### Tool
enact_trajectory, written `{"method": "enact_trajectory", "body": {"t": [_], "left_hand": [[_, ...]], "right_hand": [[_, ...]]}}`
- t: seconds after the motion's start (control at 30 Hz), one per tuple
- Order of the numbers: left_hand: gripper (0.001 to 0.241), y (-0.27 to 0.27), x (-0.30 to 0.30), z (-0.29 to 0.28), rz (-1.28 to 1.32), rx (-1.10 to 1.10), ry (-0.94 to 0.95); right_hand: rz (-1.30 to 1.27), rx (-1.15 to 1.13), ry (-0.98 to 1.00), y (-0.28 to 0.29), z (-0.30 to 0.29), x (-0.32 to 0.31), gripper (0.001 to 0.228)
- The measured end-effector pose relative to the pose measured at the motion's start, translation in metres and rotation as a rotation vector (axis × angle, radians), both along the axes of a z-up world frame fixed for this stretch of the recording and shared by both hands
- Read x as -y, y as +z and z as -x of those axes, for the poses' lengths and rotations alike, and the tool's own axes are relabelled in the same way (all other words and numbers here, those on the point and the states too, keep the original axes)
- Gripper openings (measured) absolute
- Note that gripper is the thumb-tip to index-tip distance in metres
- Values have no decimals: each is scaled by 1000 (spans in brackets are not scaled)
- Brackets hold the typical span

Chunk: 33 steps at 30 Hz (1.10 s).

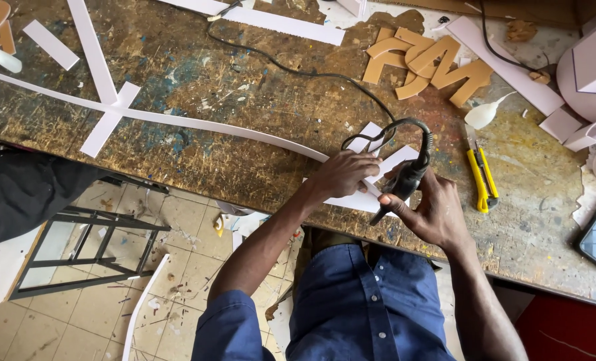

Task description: Gluing a white edge strip to a cutout letter 'M' on a workbench in a sign shop.

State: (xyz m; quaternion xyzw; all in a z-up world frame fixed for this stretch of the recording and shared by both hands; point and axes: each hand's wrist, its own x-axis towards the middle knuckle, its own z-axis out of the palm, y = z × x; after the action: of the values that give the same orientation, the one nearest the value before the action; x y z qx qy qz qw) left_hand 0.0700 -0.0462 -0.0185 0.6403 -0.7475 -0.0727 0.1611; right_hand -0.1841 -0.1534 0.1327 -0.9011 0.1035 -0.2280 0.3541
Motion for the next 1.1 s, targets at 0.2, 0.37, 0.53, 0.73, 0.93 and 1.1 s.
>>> {"method": "enact_trajectory", "body": {"t": [0.2, 0.37, 0.53, 0.73, 0.93, 1.1], "left_hand": [[33, -61, 9, -8, 254, -9, -108], [25, -29, -17, -5, 363, 243, -50], [25, -30, -39, -12, 599, 100, 142], [52, 3, -37, -28, 372, 34, 226], [47, 30, -32, -33, -27, 22, 141], [35, 43, -22, -36, -104, 47, 120]], "right_hand": [[-2, -17, 4, -9, 1, 2, 50], [-61, 3, 14, 16, -3, -7, 54], [-69, 36, 61, 18, -10, -2, 53], [-267, 154, 124, 44, -18, 48, 72], [-253, 172, 179, 109, -43, 67, 70], [54, -226, 16, 64, -117, 113, 82]]}}
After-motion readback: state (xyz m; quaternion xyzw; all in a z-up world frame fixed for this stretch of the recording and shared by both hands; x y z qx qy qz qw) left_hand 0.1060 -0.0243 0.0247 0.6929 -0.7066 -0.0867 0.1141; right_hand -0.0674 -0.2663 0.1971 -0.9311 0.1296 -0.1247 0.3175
